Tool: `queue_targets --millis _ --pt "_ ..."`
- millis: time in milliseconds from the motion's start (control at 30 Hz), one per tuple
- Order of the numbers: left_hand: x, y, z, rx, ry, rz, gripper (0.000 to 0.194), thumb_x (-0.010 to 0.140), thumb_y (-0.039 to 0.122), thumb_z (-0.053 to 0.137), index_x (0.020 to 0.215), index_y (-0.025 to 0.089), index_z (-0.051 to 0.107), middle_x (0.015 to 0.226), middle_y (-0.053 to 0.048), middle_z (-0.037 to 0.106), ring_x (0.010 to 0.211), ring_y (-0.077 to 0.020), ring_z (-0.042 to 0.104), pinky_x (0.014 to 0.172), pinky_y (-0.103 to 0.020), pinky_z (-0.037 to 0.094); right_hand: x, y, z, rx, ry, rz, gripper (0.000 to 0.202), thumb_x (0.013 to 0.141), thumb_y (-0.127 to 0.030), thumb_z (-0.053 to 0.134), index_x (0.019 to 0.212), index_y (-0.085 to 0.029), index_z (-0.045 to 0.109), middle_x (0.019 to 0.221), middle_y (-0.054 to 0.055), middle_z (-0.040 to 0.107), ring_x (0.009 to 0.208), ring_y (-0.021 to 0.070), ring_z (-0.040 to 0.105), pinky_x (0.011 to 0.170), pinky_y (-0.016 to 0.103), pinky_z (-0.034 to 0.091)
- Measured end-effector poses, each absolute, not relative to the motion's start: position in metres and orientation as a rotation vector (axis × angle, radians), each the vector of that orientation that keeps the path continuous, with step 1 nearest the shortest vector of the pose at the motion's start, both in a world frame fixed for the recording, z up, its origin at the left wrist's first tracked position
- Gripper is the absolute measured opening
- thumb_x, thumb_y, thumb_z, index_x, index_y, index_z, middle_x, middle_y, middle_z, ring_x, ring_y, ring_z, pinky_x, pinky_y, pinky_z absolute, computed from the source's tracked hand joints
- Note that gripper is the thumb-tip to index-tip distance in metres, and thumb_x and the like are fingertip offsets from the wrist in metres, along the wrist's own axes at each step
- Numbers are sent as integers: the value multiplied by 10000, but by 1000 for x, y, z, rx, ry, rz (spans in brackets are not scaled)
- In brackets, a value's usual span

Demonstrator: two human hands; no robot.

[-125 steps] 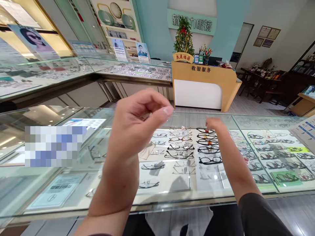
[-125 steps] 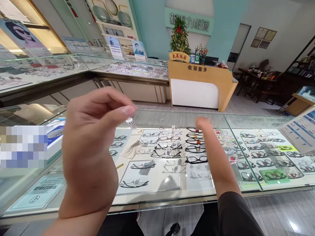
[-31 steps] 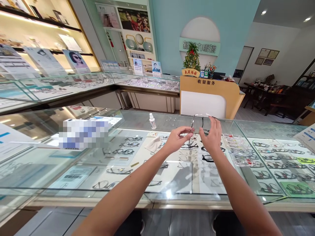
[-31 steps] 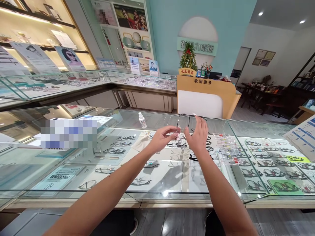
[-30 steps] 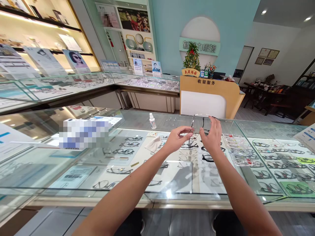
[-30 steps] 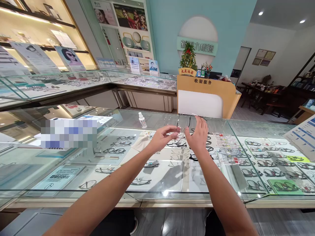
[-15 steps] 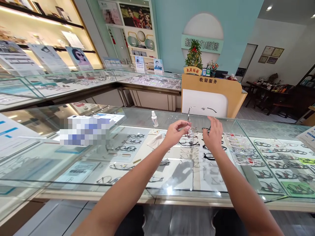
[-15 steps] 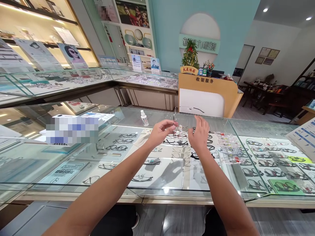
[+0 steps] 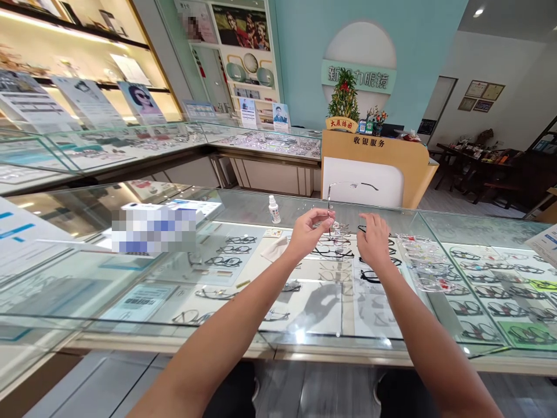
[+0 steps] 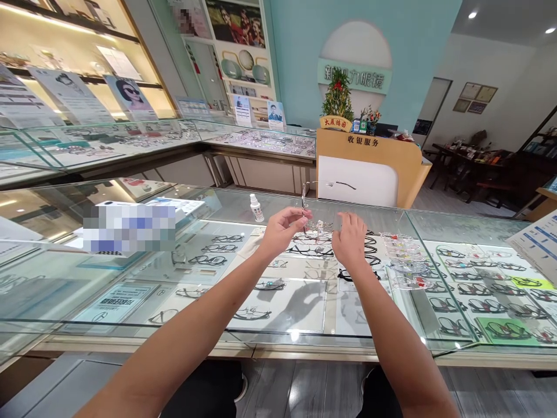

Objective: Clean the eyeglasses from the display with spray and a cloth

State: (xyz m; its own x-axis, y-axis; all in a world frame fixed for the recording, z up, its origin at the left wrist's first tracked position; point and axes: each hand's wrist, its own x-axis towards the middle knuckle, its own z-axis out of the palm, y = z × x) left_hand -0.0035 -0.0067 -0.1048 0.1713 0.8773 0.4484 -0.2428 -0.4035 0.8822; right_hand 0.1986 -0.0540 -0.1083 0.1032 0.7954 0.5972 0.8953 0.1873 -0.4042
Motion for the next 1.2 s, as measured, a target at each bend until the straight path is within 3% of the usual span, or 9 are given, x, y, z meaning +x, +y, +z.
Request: queue_targets --millis 233,433,600,767,933,1000,1100,1200 --pt "-6 -8 -105 1573 651 1347 402 819 542 870 986 188 777 1264 -134 735 1063 -255 740 780 -356 666 194 -61 -100 -1383 -1802 -91 436 931 -264 583 1359 -210 650 1348 152 704 1287 344 609 1135 530 487" --pt "-8 -14 -102 1782 678 1309 299 877 504 819 1007 235 815 1530 -152 622 1474 -371 571 957 -423 633 182 -70 -97 -1178 -1910 187 446 995 -421 674 1401 -240 645 1429 143 721 1362 326 629 1153 528 529" --pt "-7 -13 -102 1800 645 1277 315 867 521 832 1002 237 818 1517 -161 638 1505 -377 545 1086 -480 574 182 -69 -98 -1134 -1897 315 427 1000 -427 690 1387 -249 663 1456 140 729 1374 322 650 1149 543 542" --pt "-7 -17 -100 1786 606 1212 358 865 537 829 1026 220 794 1511 -177 627 1463 -382 577 919 -427 633 182 -67 -99 -1110 -1927 376 381 1016 -399 652 1336 -192 668 1393 171 748 1314 315 684 1116 507 557" --pt "-2 -22 -100 1667 618 1200 395 856 510 823 1048 219 638 1548 -167 599 1248 -309 709 807 -356 617 183 -66 -99 -1108 -2001 295 377 1085 -421 541 1362 -193 656 1327 164 751 1225 293 698 1051 477 581" --pt "-2 -19 -99 1655 698 1261 364 867 494 791 1020 222 602 1476 -153 646 1214 -292 710 808 -350 603 184 -66 -98 -1140 -2032 200 370 1111 -437 491 1339 -218 683 1318 157 756 1246 304 685 1072 498 567" --pt "-12 -6 -96 1660 956 1498 244 893 411 716 893 222 560 1193 -93 729 1087 -243 699 862 -349 572 187 -67 -94 -1176 -2032 105 395 1141 -436 414 1274 -236 728 1292 141 778 1270 306 674 1108 505 545" --pt "-33 15 -94 1569 1236 1693 164 942 322 614 842 232 521 974 -41 669 983 -212 645 926 -350 538 189 -67 -91 -1173 -2001 83 433 1151 -419 361 1158 -231 751 1205 124 804 1192 297 688 1080 491 555"
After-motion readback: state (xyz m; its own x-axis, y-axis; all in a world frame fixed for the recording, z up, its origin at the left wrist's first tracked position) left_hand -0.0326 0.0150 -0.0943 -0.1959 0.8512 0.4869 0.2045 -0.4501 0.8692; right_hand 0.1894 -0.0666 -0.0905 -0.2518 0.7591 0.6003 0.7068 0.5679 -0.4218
